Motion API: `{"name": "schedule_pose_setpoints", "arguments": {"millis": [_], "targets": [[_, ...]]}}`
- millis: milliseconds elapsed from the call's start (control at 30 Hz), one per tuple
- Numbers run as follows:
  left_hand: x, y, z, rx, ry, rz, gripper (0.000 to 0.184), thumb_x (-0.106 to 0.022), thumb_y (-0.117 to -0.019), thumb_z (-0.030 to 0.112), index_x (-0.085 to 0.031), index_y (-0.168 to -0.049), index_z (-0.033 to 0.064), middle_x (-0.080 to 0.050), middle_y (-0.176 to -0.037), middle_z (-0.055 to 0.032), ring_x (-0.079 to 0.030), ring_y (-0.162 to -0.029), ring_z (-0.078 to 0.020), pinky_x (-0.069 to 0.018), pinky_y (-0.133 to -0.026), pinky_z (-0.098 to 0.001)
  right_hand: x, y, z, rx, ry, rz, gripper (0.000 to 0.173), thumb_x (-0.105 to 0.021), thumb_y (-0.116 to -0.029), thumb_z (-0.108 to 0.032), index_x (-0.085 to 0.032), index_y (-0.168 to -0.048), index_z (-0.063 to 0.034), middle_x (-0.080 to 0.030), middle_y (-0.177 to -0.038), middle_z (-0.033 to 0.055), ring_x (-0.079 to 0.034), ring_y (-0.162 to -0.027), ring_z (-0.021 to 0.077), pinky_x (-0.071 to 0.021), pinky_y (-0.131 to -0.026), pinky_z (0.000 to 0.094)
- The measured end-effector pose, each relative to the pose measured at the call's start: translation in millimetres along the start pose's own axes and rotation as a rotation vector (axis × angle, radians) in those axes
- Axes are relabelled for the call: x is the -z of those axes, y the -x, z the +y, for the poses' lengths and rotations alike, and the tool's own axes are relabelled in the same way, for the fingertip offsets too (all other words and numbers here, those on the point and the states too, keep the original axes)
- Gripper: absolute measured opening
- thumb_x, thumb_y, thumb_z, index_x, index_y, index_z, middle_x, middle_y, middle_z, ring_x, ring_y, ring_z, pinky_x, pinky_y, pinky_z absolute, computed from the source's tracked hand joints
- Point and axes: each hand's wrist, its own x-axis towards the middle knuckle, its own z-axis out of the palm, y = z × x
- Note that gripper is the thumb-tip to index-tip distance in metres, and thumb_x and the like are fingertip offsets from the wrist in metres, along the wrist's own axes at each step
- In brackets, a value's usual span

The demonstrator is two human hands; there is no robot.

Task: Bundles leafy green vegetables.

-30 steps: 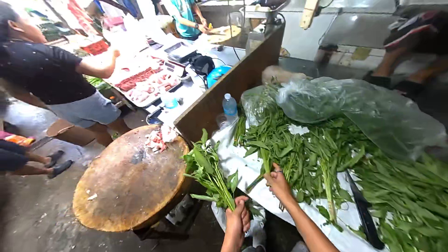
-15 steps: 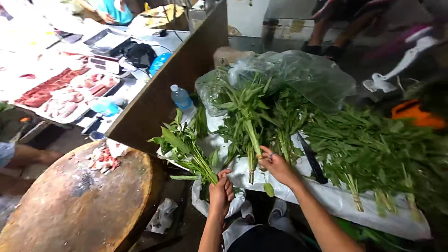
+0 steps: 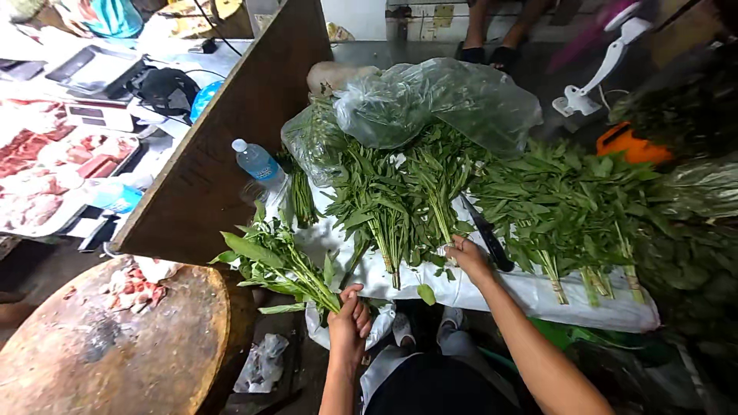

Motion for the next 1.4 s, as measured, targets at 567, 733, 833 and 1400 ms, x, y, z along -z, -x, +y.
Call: {"name": "schedule_pose_setpoints", "arguments": {"millis": [567, 733, 833, 1400], "targets": [[-71, -25, -15, 0.031, 0.155, -0.273, 0.033, -0.061, -0.0956, 0.008, -0.061, -0.128, 0.0075, -0.056, -0.063, 0.0031, -0.049, -0.045, -0.0037, -0.0432, -0.043, -0.0182, -18, 92, -73, 0.357, -0.178, -0.518, 0.046, -0.053, -0.0973, -0.008, -0.053, -0.142, 0.0027, -0.072, -0.111, 0.0108, -0.072, -0.088, 0.0192, -0.0616, -0.078, 0.035], [-71, -38, -31, 0.179, 0.22, -0.263, 0.024, -0.062, -0.0976, 0.007, -0.06, -0.121, 0.0076, -0.058, -0.065, 0.0002, -0.048, -0.044, -0.0045, -0.0427, -0.043, -0.0179, -26, 85, -60, 0.344, 0.23, -0.612, 0.046, -0.05, -0.1013, -0.007, -0.051, -0.146, 0.0033, -0.069, -0.12, 0.0165, -0.07, -0.101, 0.0209, -0.0568, -0.093, 0.0386], [-73, -42, -38, 0.236, 0.201, -0.145, 0.006, -0.059, -0.1014, 0.007, -0.057, -0.107, 0.0084, -0.052, -0.059, 0.0024, -0.045, -0.042, -0.004, -0.0405, -0.041, -0.0177, -15, 72, -57, 0.389, 0.333, -0.561, 0.043, -0.059, -0.0996, -0.01, -0.059, -0.141, 0.001, -0.059, -0.14, 0.0232, -0.06, -0.127, 0.0303, -0.0467, -0.111, 0.0453], [-72, -74, -5, 0.03, 0.218, -0.093, 0.01, -0.052, -0.1059, 0.011, -0.059, -0.103, 0.0041, -0.047, -0.054, 0.0027, -0.043, -0.04, -0.0049, -0.0411, -0.041, -0.0187, 86, -21, 22, 0.0, 0.751, 0.267, 0.068, -0.069, -0.0883, -0.009, -0.044, -0.151, -0.0004, -0.054, -0.139, 0.031, -0.053, -0.13, 0.0478, -0.0432, -0.108, 0.0643]]}}
